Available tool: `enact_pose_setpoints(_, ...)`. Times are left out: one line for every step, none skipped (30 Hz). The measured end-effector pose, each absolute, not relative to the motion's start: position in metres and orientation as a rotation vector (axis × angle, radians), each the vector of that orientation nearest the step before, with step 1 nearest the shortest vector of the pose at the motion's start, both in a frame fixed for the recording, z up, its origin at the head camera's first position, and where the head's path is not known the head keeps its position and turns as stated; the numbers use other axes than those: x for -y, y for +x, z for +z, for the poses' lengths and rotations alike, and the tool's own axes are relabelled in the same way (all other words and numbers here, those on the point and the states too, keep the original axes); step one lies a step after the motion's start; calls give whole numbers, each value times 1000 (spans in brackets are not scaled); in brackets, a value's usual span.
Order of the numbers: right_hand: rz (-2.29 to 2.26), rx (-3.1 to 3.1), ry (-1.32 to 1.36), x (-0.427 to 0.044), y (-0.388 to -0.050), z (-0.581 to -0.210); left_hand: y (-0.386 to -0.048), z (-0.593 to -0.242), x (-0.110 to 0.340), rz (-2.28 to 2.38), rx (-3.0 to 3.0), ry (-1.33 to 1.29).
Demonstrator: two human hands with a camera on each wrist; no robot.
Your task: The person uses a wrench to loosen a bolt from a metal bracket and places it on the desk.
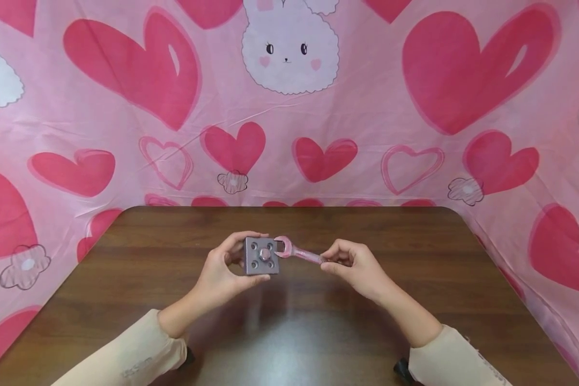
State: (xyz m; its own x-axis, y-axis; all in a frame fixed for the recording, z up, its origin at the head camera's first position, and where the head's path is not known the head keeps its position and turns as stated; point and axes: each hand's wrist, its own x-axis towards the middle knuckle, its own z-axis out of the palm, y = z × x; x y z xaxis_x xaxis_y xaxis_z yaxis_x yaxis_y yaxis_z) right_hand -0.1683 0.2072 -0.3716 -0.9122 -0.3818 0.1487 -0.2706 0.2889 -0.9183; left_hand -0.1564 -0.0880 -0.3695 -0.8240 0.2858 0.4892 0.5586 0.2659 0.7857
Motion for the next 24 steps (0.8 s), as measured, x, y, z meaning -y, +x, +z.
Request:
enact_pose_setpoints(-1717,-2435,-598,-204,-167,-372,-157,-369,87,-1561,2277,-760)
enact_pose_setpoints(-1728,-2431,-579,-201,-165,-373,-157,-369,86,-1538,2266,-741)
enact_pose_setpoints(-1730,-2431,-571,-198,-164,-374,-157,-369,85,-1510,2256,-726)
enact_pose_setpoints(-1727,-2432,-565,-195,-163,-374,-157,-370,84,-1486,2246,-718)
enact_pose_setpoints(-1728,-2436,-561,-192,-161,-375,-157,-370,83,-1463,2235,-712)
enact_pose_setpoints(-1726,-2438,-558,-189,-160,-375,-157,-370,83,-1447,2226,-708)
enact_pose_setpoints(-1728,-2437,-554,-186,-159,-375,-157,-370,82,-1427,2215,-707)
enact_pose_setpoints(-1730,-2436,-557,-184,-158,-376,-157,-370,81,-1404,2203,-710)
enact_pose_setpoints(-1733,-2434,-559,-182,-157,-376,-157,-370,81,-1387,2189,-714)
enact_pose_setpoints(-1745,-2425,-563,-180,-156,-376,-158,-371,80,-1373,2173,-715)
enact_pose_setpoints(-1761,-2413,-562,-178,-155,-375,-158,-371,80,-1359,2155,-714)
enact_pose_setpoints(-1775,-2399,-560,-176,-154,-375,-159,-371,80,-1347,2140,-709)
enact_pose_setpoints(-1786,-2387,-563,-174,-154,-375,-159,-371,79,-1335,2125,-702)
enact_pose_setpoints(-1794,-2379,-567,-172,-153,-375,-159,-371,79,-1327,2112,-692)
enact_pose_setpoints(-1803,-2369,-568,-170,-153,-375,-159,-372,79,-1321,2102,-681)
enact_pose_setpoints(-1808,-2362,-570,-169,-152,-376,-159,-372,79,-1312,2094,-669)
enact_pose_setpoints(-1812,-2357,-565,-168,-152,-376,-159,-372,78,-1304,2087,-662)
enact_pose_setpoints(-1816,-2352,-564,-167,-152,-377,-159,-372,78,-1303,2085,-656)
enact_pose_setpoints(-1817,-2349,-565,-166,-151,-377,-159,-372,78,-1302,2086,-652)
enact_pose_setpoints(-1820,-2344,-561,-165,-151,-378,-159,-372,77,-1301,2087,-650)
enact_pose_setpoints(-1821,-2340,-557,-165,-151,-379,-159,-371,77,-1300,2089,-651)
enact_pose_setpoints(-1818,-2341,-553,-165,-151,-380,-159,-371,77,-1305,2089,-656)
enact_pose_setpoints(-1818,-2340,-552,-164,-151,-380,-158,-370,77,-1317,2092,-662)
enact_pose_setpoints(-1815,-2344,-547,-164,-152,-381,-158,-370,77,-1328,2097,-672)
